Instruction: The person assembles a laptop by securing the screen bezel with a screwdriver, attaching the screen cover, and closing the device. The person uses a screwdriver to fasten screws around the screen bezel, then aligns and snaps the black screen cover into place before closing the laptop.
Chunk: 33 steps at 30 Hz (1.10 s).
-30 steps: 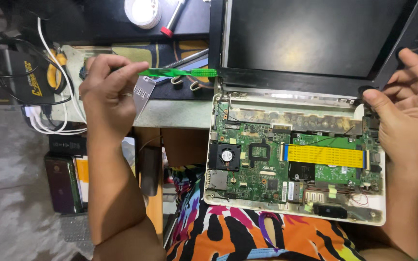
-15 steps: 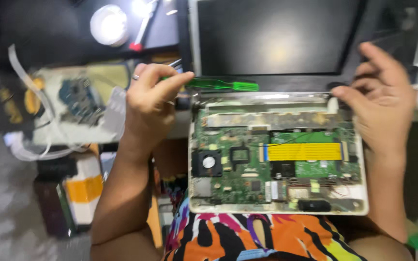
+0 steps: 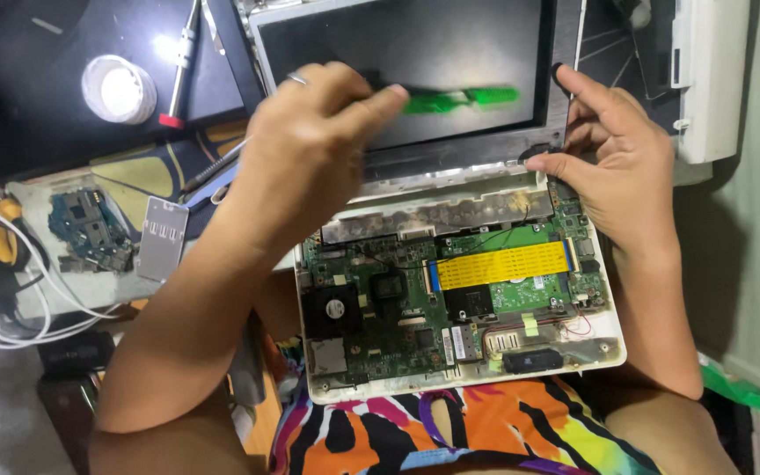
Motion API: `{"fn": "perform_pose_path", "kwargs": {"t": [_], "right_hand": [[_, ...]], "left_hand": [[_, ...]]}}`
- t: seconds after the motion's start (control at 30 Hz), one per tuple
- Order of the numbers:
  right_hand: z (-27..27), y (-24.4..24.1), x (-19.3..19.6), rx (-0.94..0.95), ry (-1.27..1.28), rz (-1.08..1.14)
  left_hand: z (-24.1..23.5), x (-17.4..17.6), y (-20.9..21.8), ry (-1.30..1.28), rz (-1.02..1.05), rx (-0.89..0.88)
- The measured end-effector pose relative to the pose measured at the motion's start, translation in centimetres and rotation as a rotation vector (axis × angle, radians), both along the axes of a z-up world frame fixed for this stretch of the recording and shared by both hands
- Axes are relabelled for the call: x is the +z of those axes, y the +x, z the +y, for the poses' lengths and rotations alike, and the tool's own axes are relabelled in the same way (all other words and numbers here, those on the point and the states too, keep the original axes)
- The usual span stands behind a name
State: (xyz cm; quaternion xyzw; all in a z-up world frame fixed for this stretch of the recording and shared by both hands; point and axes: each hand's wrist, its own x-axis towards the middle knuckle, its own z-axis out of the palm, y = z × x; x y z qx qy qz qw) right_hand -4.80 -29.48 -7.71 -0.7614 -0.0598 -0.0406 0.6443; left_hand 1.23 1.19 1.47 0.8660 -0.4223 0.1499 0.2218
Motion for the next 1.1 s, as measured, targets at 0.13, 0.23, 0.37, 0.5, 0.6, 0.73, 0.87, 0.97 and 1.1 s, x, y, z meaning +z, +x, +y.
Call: {"fn": "perform_pose_path", "kwargs": {"t": [0.13, 0.23, 0.37, 0.5, 0.6, 0.73, 0.87, 0.97, 1.1], "right_hand": [[-0.2, 0.3, 0.0, -0.004, -0.037, -0.011], [-0.1, 0.2, -0.1, 0.005, -0.042, -0.023], [-0.2, 0.3, -0.3, -0.004, -0.052, -0.045], [0.1, 0.4, -0.2, 0.013, -0.014, -0.024], [-0.1, 0.1, -0.1, -0.024, -0.024, -0.006], [0.2, 0.3, 0.0, 0.004, 0.012, 0.008], [0.2, 0.5, 0.4, -0.002, -0.024, -0.015], [0.2, 0.2, 0.9, -0.056, -0.173, -0.007], [0.4, 0.2, 1.7, -0.003, -0.306, -0.058]], "left_hand": [[-0.7, -1.7, -0.2, -0.128, 0.011, -0.107], [-0.7, -2.6, 0.0, -0.078, -0.009, -0.066], [-1.7, -2.1, 0.2, -0.100, -0.040, -0.016], [-0.6, -2.5, -0.8, -0.140, 0.051, -0.045], [2.1, -3.5, -1.6, -0.091, 0.112, -0.015], [7.2, -2.4, -3.9, -0.087, 0.129, 0.152], [8.1, -0.1, -4.4, -0.142, 0.144, 0.304], [5.4, -1.3, -4.3, -0.132, 0.122, 0.219], [5.9, -2.6, -4.1, -0.101, 0.088, 0.187]]}}
